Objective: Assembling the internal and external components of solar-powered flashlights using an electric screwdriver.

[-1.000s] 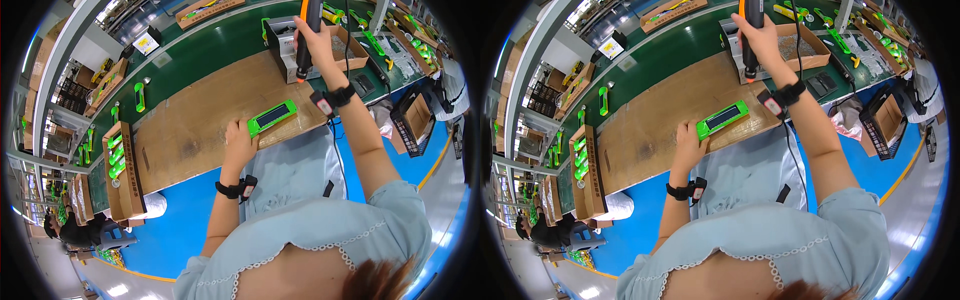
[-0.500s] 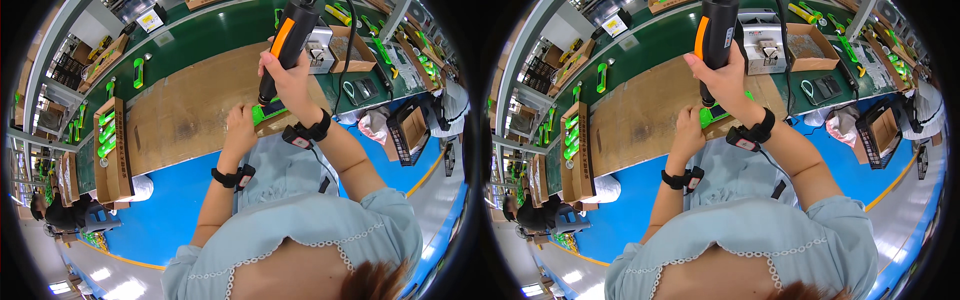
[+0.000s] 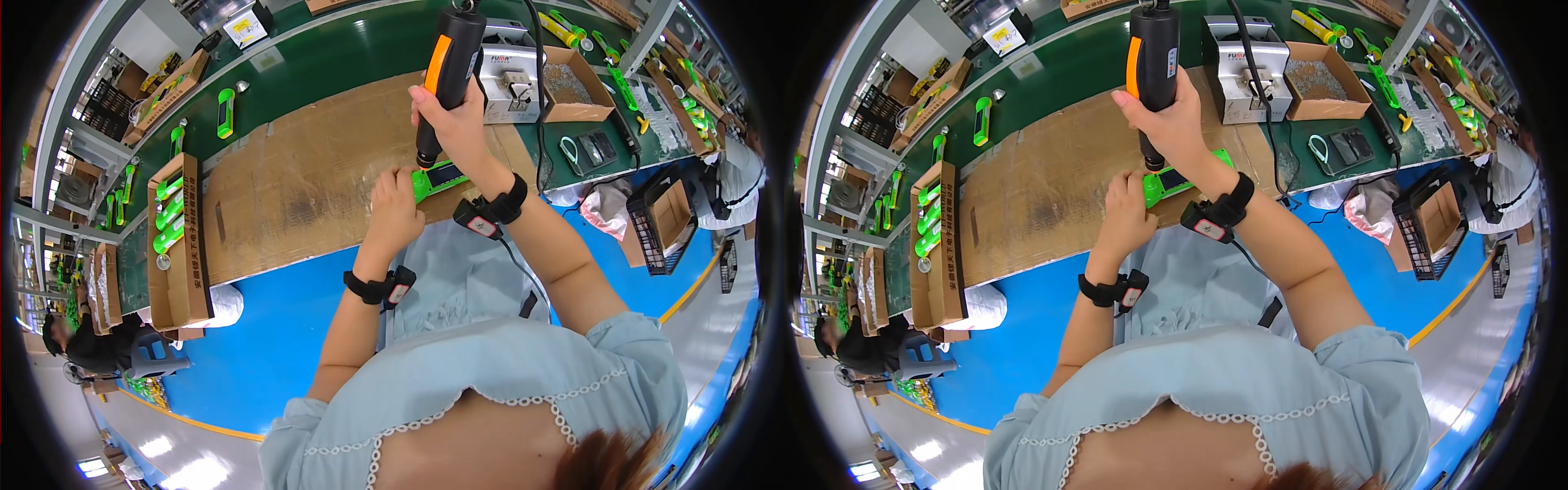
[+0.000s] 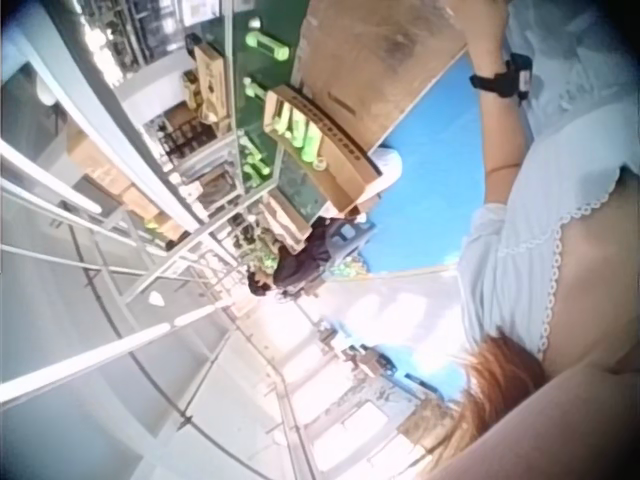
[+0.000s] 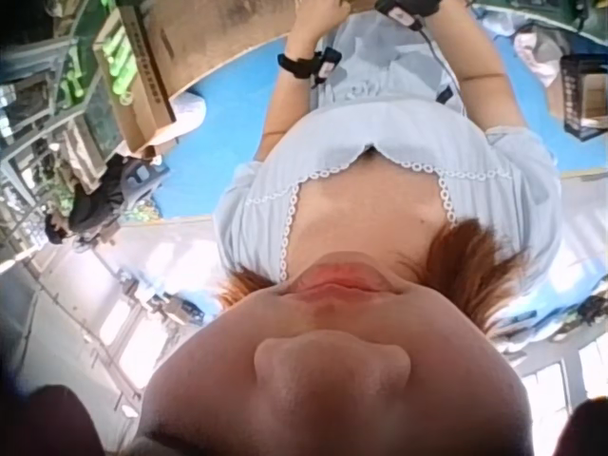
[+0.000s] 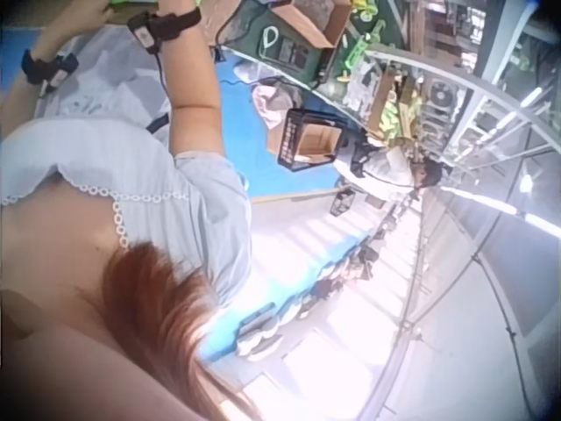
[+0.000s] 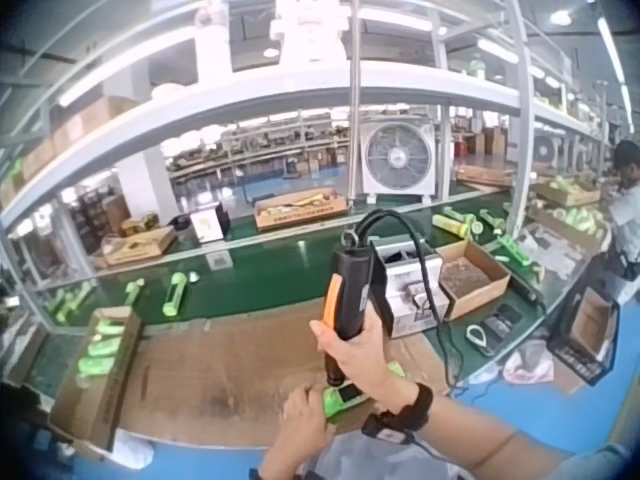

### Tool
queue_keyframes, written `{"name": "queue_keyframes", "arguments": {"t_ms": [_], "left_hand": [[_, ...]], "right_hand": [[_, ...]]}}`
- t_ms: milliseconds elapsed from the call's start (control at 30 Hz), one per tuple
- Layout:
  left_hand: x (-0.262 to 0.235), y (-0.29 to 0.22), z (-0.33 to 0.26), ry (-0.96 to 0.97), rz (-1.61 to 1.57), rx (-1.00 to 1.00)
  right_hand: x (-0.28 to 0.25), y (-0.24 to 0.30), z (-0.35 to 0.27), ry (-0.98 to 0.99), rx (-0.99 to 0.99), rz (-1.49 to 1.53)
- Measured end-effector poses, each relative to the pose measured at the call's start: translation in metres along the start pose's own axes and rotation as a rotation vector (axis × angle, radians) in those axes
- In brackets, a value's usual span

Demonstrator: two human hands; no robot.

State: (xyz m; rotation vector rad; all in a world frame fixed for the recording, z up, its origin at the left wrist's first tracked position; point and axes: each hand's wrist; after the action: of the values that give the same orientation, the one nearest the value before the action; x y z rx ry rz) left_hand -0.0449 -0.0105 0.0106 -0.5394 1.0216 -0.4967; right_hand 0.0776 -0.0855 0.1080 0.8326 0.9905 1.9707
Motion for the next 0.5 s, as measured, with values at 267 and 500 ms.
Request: {"name": "queue_keyframes", "arguments": {"t_ms": [267,500], "left_hand": [[-0.002,0.001,0.002,0.017,-0.003,-0.044],[-0.003,-0.002,0.004,0.032,-0.041,-0.036]], "right_hand": [[-0.001,-0.014,0.000,0.085,-0.024,0.057],[-0.006,-0.019,-0.001,0.125,-0.026,0.056]]}}
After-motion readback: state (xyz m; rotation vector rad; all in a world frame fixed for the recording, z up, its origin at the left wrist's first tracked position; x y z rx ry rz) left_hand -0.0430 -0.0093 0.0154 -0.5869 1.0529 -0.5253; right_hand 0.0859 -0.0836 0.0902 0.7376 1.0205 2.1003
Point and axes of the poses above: each hand's wrist, its own z-axis towards the middle knuckle, its own x-axis out of the palm, y = z × x, and after that the axes turned 10 degrees about -z, right-handed
